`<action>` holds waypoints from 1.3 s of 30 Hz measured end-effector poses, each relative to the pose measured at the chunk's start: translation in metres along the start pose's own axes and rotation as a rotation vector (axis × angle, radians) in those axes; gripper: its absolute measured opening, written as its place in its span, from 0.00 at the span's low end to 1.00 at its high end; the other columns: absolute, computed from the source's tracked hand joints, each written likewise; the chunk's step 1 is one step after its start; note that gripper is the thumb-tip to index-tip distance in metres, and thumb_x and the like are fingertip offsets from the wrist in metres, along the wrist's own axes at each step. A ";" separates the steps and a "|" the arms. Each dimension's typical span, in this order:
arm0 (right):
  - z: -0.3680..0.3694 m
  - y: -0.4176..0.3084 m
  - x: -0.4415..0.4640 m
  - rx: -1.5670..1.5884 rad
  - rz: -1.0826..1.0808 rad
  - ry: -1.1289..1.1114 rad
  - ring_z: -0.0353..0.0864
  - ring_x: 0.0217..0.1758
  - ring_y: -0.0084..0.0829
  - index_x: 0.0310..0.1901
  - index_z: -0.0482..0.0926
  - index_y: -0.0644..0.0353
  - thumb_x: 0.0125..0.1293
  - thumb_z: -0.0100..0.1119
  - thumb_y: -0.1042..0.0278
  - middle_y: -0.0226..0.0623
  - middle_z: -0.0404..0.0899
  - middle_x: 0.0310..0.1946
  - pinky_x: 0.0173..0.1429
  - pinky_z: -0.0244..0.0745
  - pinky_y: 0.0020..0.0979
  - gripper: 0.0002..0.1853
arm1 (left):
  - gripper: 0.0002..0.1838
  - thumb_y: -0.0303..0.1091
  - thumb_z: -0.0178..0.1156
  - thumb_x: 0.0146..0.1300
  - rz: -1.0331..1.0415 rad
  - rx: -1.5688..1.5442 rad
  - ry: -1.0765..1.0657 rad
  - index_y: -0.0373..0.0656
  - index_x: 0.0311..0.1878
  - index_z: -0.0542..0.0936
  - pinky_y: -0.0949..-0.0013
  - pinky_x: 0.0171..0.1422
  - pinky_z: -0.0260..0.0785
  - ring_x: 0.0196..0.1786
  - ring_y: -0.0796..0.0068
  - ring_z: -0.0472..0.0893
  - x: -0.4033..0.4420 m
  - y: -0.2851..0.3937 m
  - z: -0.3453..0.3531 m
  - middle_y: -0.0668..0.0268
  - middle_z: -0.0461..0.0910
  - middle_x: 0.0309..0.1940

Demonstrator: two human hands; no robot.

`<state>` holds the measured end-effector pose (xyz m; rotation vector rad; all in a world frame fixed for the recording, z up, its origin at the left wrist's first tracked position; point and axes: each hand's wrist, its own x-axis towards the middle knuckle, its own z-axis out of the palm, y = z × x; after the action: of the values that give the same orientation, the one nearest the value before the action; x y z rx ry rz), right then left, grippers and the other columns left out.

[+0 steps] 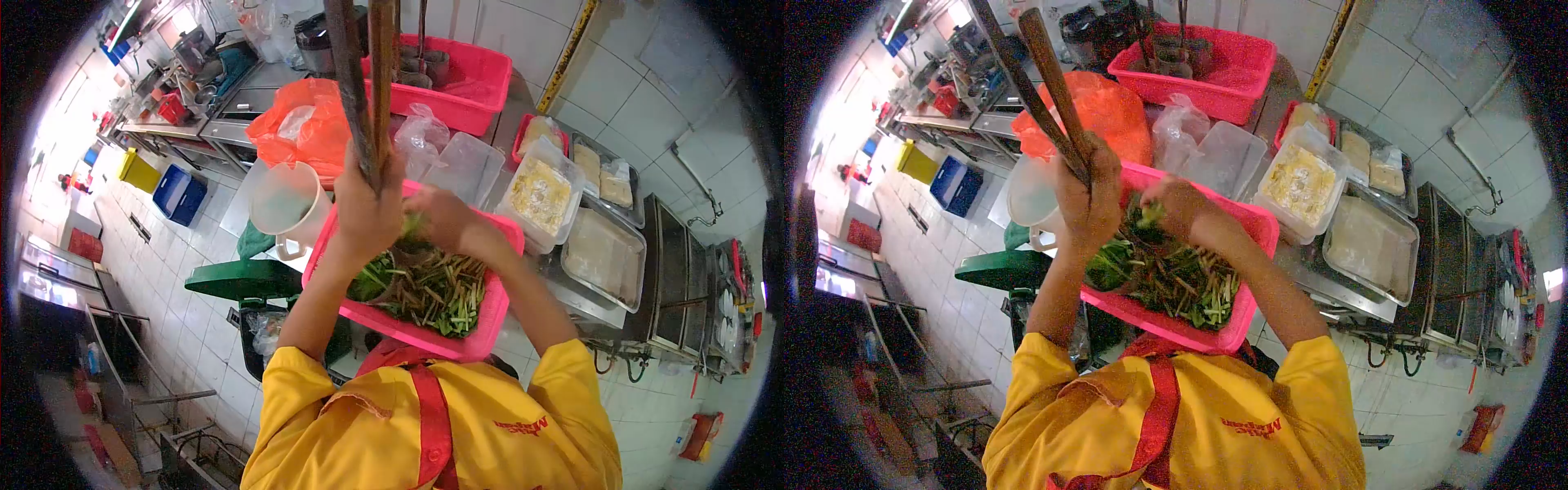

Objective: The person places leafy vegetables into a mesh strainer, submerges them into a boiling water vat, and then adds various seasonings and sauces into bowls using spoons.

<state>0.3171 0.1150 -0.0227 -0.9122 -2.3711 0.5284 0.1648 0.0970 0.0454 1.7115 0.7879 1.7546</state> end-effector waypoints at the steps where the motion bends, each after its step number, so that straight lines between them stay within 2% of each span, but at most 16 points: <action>1: -0.001 -0.002 -0.001 0.001 -0.009 -0.001 0.75 0.41 0.45 0.39 0.77 0.62 0.45 0.59 0.77 0.46 0.74 0.37 0.46 0.70 0.36 0.15 | 0.08 0.34 0.50 0.66 -0.026 0.010 -0.039 0.42 0.36 0.63 0.81 0.25 0.53 0.25 0.86 0.62 -0.001 0.003 -0.001 0.74 0.63 0.24; 4: -0.013 -0.020 -0.005 -0.023 0.096 0.067 0.73 0.40 0.49 0.38 0.78 0.61 0.45 0.58 0.78 0.48 0.75 0.35 0.46 0.69 0.38 0.15 | 0.08 0.34 0.49 0.66 -0.021 -0.004 -0.007 0.42 0.35 0.62 0.81 0.25 0.52 0.24 0.86 0.61 -0.004 0.001 0.000 0.75 0.62 0.23; 8: -0.007 -0.020 -0.010 -0.005 0.115 -0.108 0.75 0.38 0.47 0.36 0.78 0.62 0.45 0.56 0.78 0.47 0.76 0.31 0.44 0.70 0.38 0.12 | 0.08 0.34 0.49 0.66 -0.072 -0.059 -0.015 0.42 0.35 0.62 0.80 0.26 0.53 0.24 0.85 0.61 -0.004 0.003 0.001 0.75 0.62 0.23; 10: 0.000 -0.011 -0.017 0.027 0.078 -0.198 0.76 0.38 0.47 0.35 0.78 0.62 0.46 0.55 0.77 0.47 0.76 0.30 0.43 0.71 0.38 0.11 | 0.07 0.32 0.49 0.66 0.074 0.146 0.062 0.42 0.35 0.63 0.79 0.27 0.55 0.25 0.84 0.62 0.000 0.004 0.002 0.74 0.62 0.23; 12: -0.006 -0.002 -0.028 0.151 0.146 0.298 0.76 0.38 0.47 0.34 0.78 0.63 0.48 0.56 0.75 0.48 0.77 0.33 0.42 0.71 0.38 0.10 | 0.06 0.31 0.49 0.65 0.046 0.213 0.064 0.42 0.36 0.63 0.78 0.28 0.56 0.25 0.84 0.62 0.001 0.001 -0.005 0.74 0.62 0.23; 15: -0.021 0.006 -0.041 -0.029 0.439 0.149 0.77 0.37 0.49 0.35 0.77 0.64 0.48 0.59 0.73 0.51 0.78 0.31 0.44 0.72 0.40 0.11 | 0.05 0.30 0.49 0.64 0.034 0.272 0.113 0.41 0.37 0.64 0.77 0.29 0.58 0.26 0.82 0.64 0.001 -0.003 -0.007 0.73 0.63 0.23; 16: -0.013 0.018 -0.054 -0.091 0.471 -0.127 0.77 0.43 0.47 0.47 0.75 0.59 0.46 0.61 0.70 0.51 0.76 0.41 0.48 0.72 0.40 0.22 | 0.05 0.30 0.49 0.64 0.060 0.263 0.165 0.40 0.37 0.65 0.76 0.30 0.58 0.26 0.81 0.65 0.003 -0.004 -0.007 0.73 0.63 0.23; 20: 0.070 0.051 -0.105 -0.123 0.243 -0.173 0.72 0.50 0.49 0.55 0.70 0.56 0.44 0.66 0.61 0.48 0.74 0.47 0.50 0.69 0.45 0.33 | 0.06 0.30 0.50 0.63 0.125 0.390 0.163 0.39 0.39 0.65 0.76 0.31 0.60 0.27 0.80 0.66 0.008 -0.004 -0.013 0.71 0.65 0.23; 23: 0.091 0.040 -0.099 -0.684 0.454 -0.269 0.68 0.56 0.51 0.61 0.63 0.56 0.41 0.65 0.63 0.48 0.69 0.55 0.53 0.67 0.47 0.40 | 0.08 0.30 0.50 0.63 0.214 0.508 0.201 0.37 0.40 0.65 0.75 0.31 0.61 0.26 0.79 0.67 0.015 -0.004 -0.020 0.69 0.66 0.23; 25: 0.102 0.057 -0.094 -0.447 0.599 -0.529 0.75 0.47 0.50 0.59 0.65 0.52 0.38 0.60 0.75 0.56 0.70 0.49 0.49 0.72 0.44 0.39 | 0.09 0.31 0.49 0.63 0.163 0.468 0.253 0.37 0.41 0.65 0.74 0.31 0.62 0.26 0.78 0.68 0.018 -0.003 -0.022 0.68 0.68 0.23; 29: 0.094 0.093 -0.105 -0.269 0.440 -0.491 0.76 0.44 0.50 0.53 0.71 0.57 0.38 0.57 0.77 0.56 0.74 0.38 0.48 0.72 0.44 0.32 | 0.10 0.32 0.50 0.62 0.171 0.435 0.269 0.37 0.42 0.66 0.72 0.31 0.63 0.26 0.77 0.69 0.019 0.001 -0.027 0.67 0.69 0.23; 31: 0.073 0.086 -0.101 -0.056 0.501 -0.230 0.78 0.38 0.49 0.40 0.78 0.66 0.40 0.57 0.75 0.57 0.76 0.32 0.43 0.72 0.44 0.19 | 0.10 0.33 0.51 0.63 0.109 0.468 0.291 0.37 0.42 0.67 0.71 0.32 0.64 0.25 0.76 0.69 0.015 -0.001 -0.029 0.66 0.70 0.23; 32: 0.051 0.073 -0.098 0.027 0.499 -0.163 0.80 0.30 0.43 0.42 0.78 0.66 0.43 0.56 0.77 0.53 0.78 0.31 0.34 0.75 0.39 0.19 | 0.10 0.33 0.51 0.63 0.110 0.474 0.298 0.37 0.42 0.67 0.71 0.32 0.64 0.25 0.76 0.69 0.015 -0.002 -0.029 0.66 0.70 0.23; 35: 0.006 0.049 -0.081 0.187 0.618 -0.104 0.80 0.32 0.44 0.39 0.78 0.66 0.41 0.58 0.77 0.52 0.79 0.27 0.39 0.74 0.39 0.18 | 0.10 0.33 0.52 0.63 0.133 0.552 0.311 0.36 0.42 0.68 0.68 0.30 0.63 0.25 0.73 0.70 0.013 -0.009 -0.023 0.64 0.70 0.23; 37: -0.018 0.019 -0.065 0.328 0.738 -0.079 0.81 0.31 0.40 0.39 0.78 0.67 0.42 0.59 0.77 0.49 0.79 0.27 0.37 0.75 0.37 0.17 | 0.09 0.31 0.51 0.64 0.174 0.586 0.250 0.36 0.41 0.64 0.58 0.25 0.61 0.21 0.52 0.73 0.012 -0.013 -0.014 0.52 0.71 0.20; 39: -0.030 -0.007 -0.051 0.469 0.858 -0.048 0.81 0.31 0.36 0.38 0.78 0.68 0.44 0.59 0.78 0.46 0.80 0.27 0.35 0.76 0.35 0.15 | 0.10 0.31 0.51 0.64 0.168 0.611 0.256 0.36 0.43 0.65 0.57 0.25 0.63 0.23 0.49 0.75 0.010 -0.016 -0.003 0.50 0.72 0.21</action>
<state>0.3640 0.0793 -0.0130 -1.6536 -1.6625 1.3608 0.1618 0.1154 0.0401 1.9941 1.4477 2.0081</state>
